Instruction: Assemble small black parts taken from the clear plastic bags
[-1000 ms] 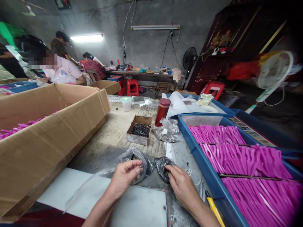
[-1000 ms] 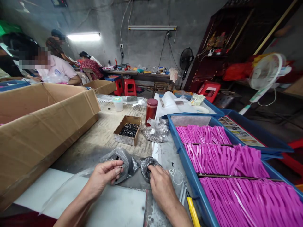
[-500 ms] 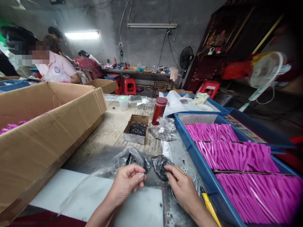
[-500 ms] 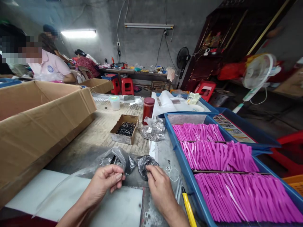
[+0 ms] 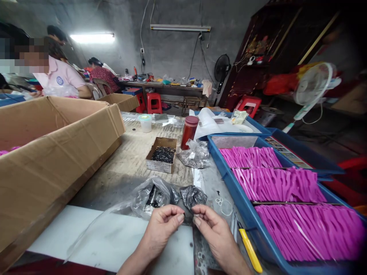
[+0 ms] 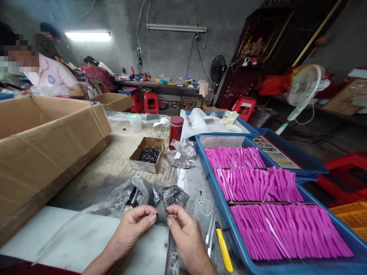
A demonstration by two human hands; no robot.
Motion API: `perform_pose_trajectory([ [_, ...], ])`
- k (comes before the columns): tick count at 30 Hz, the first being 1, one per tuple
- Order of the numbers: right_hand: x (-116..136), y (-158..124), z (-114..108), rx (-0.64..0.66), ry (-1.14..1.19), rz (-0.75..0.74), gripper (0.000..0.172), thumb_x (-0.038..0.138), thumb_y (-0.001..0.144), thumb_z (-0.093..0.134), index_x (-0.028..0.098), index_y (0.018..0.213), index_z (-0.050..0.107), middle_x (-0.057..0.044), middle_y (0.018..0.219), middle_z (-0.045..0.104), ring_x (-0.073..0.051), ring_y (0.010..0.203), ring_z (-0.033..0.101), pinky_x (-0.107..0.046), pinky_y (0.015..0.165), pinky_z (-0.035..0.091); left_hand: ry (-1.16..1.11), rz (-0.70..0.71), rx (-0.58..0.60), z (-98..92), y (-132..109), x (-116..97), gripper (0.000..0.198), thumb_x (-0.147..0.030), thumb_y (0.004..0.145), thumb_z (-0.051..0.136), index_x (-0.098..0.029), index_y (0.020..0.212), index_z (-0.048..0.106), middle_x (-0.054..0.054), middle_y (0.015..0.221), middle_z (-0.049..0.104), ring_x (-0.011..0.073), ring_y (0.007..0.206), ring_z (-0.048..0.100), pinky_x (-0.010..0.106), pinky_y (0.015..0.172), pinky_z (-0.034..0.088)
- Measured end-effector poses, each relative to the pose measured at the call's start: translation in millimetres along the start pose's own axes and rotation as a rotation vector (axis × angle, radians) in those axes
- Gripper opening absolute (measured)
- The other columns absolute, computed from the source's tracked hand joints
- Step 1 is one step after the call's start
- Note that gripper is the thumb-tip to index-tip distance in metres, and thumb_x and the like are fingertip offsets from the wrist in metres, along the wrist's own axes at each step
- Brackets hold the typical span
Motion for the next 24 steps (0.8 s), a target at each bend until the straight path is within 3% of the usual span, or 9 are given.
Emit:
perform_pose_trajectory([
  [9, 3.0, -7.7, 12.2, 0.009, 0.199, 0.039, 0.015, 0.027, 0.064, 0.06, 0.018, 0.075, 0.053, 0.001, 0.064, 0.054, -0.013, 0.062, 0.052, -0.023, 0.057, 0.043, -0.193, -0.113, 0.045, 17.2, -3.8, 15.0, 0.028, -0.038, 0.057, 0.066, -0.012, 0.064, 0.057, -0.007, 0.045, 0.039, 0.0046, 0.04, 0.026, 0.018, 0.04, 0.015],
  [14, 4.3, -8.7, 17.3, 0.043, 0.236, 0.034, 0.015, 0.029, 0.066, 0.059, 0.019, 0.074, 0.052, 0.001, 0.065, 0.054, -0.013, 0.062, 0.053, -0.023, 0.058, 0.043, -0.248, -0.155, 0.034, 17.9, -4.8, 20.0, 0.027, -0.036, 0.056, 0.068, -0.013, 0.065, 0.057, -0.006, 0.046, 0.04, 0.0047, 0.042, 0.028, 0.018, 0.041, 0.016],
  [24, 1.2, -10.2, 17.5, 0.061, 0.279, 0.056, 0.018, 0.03, 0.067, 0.059, 0.018, 0.076, 0.05, 0.003, 0.064, 0.053, -0.012, 0.061, 0.05, -0.022, 0.056, 0.04, -0.206, -0.111, 0.09, 20.2, -5.0, 21.1, 0.024, -0.033, 0.062, 0.064, -0.011, 0.066, 0.056, -0.006, 0.046, 0.04, 0.0044, 0.042, 0.026, 0.018, 0.041, 0.015],
])
Point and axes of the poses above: each hand's wrist, its own y-axis towards the middle knuckle, its own z-axis out of the palm, x = y × z, the point moved 8 cm from there along y, towards the middle knuckle
